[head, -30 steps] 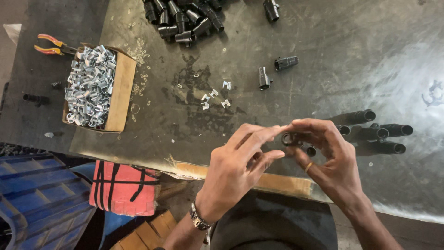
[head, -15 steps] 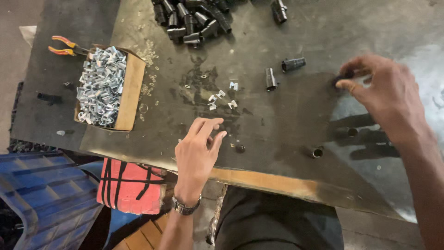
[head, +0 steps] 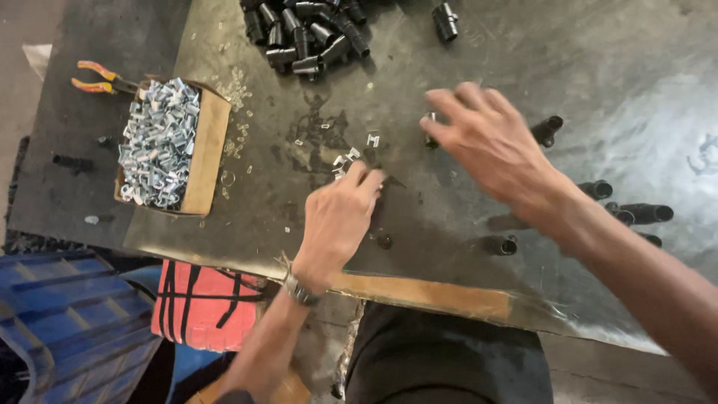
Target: The person sits at a workbench assembling black plastic connector fittings. They pick up a fitting in one hand and a small metal clip in the other, press the clip into the fitting, then set the assembled fitting down and repeat with the next piece.
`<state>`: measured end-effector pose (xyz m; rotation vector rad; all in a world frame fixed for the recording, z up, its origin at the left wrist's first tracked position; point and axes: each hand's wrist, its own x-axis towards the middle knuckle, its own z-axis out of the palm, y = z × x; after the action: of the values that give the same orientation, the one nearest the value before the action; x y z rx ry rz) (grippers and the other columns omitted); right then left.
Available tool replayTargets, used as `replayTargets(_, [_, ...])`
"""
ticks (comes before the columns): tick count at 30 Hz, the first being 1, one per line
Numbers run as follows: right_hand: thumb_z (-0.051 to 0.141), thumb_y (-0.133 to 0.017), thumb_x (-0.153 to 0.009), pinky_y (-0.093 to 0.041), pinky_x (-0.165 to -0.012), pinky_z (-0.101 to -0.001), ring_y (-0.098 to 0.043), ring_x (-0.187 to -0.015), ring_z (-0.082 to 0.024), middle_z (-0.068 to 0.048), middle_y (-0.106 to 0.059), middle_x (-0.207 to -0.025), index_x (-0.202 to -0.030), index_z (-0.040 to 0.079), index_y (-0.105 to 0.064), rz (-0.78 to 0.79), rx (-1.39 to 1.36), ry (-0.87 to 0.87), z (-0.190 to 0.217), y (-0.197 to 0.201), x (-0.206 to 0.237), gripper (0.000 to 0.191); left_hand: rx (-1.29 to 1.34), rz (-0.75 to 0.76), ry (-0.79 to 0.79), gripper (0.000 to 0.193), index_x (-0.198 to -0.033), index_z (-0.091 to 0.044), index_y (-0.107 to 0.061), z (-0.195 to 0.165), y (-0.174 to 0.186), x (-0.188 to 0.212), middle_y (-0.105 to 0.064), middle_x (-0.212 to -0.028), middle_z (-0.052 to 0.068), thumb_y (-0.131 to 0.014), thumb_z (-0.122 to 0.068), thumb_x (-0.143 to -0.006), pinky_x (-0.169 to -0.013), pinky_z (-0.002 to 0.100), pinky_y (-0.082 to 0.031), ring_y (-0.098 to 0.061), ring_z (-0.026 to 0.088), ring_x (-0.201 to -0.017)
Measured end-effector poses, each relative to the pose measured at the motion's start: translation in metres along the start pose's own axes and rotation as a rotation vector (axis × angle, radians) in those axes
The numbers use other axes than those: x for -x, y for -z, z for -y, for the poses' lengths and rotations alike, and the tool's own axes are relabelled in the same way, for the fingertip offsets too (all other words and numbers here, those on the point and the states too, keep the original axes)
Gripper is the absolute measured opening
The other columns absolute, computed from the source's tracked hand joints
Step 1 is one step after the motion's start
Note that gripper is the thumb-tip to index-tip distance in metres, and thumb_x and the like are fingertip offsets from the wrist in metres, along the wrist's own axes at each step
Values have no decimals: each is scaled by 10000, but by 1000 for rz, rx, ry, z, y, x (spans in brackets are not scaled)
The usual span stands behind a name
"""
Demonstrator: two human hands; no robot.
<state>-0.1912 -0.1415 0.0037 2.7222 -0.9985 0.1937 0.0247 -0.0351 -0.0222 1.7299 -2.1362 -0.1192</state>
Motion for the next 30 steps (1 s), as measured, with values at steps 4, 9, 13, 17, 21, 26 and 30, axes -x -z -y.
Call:
replayTargets(4, [135, -718, -815, -466, -978, -325, -598, -1208, -170, 7, -607, -1448, -1191, 167, -712, 1, 176, 190, -6, -8, -10, 377, 197, 14, 174, 202, -1020, -110, -679, -2, 9, 21, -689, -964, 19, -774, -238, -895, -601, 350, -526, -691, 208, -693])
replayTargets(9, [264, -750, -846, -559, -849, -352, -686, -979, -180, 0, -700, -1090, -1161, 101, -700, 111, -252, 61, -2, 14, 9, 358, 779, -81, 333, 256, -1128, -65, -706, -6, 20, 44, -729, -1010, 28, -788, -56, -885, -540, 220, -560, -702, 80, -628])
replayTargets(13, [346, -813, -837, -601, -664, -313, -722, -807, -129, 32, -712, -1040, -1155, 169, -714, 252, -607, -181, 13, 29, 29, 377, 1056, -31, 377, 299, -1179, -38, -725, -17, 22, 50, -683, -958, 41, -789, 5, -890, -551, 208, -533, -683, 76, -663])
replayTargets(17, [100, -791, -800, -601, -787, -292, -693, -1012, -155, -54, -637, -1188, -1027, 122, -702, -45, -1100, -207, 38, 31, 44, 245, 1361, 1, 576, 254, -1154, -23, -716, -32, 21, 53, -714, -938, 27, -734, 0, -902, -520, 208, -519, -701, 86, -661])
replayTargets(21, [-9, -779, -780, -616, -825, -301, -691, -1148, -161, -38, -688, -1254, -1051, 100, -708, 22, -1365, -328, 61, 43, 69, 300, 1359, -89, 510, 227, -1169, 7, -708, -46, 27, 60, -707, -942, 47, -738, -2, -944, -552, 213, -523, -719, 93, -728])
replayTargets(26, [-28, -799, -751, -616, -832, -296, -759, -1037, -142, -13, -757, -1149, -1129, 99, -736, -3, -1366, -484, 75, 49, 84, 403, 1061, -130, 248, 247, -1165, -23, -698, -56, 42, 61, -672, -1119, 49, -762, -10, -927, -627, 212, -584, -736, 88, -790])
replayTargets(30, [-16, -811, -743, -637, -829, -283, -761, -1023, -141, -9, -758, -1147, -1111, 82, -723, -88, -1295, -483, 78, 45, 88, 391, 920, -104, 280, 351, -1183, -48, -695, -68, 46, 58, -696, -1040, 32, -800, -15, -850, -630, 200, -586, -706, 64, -736])
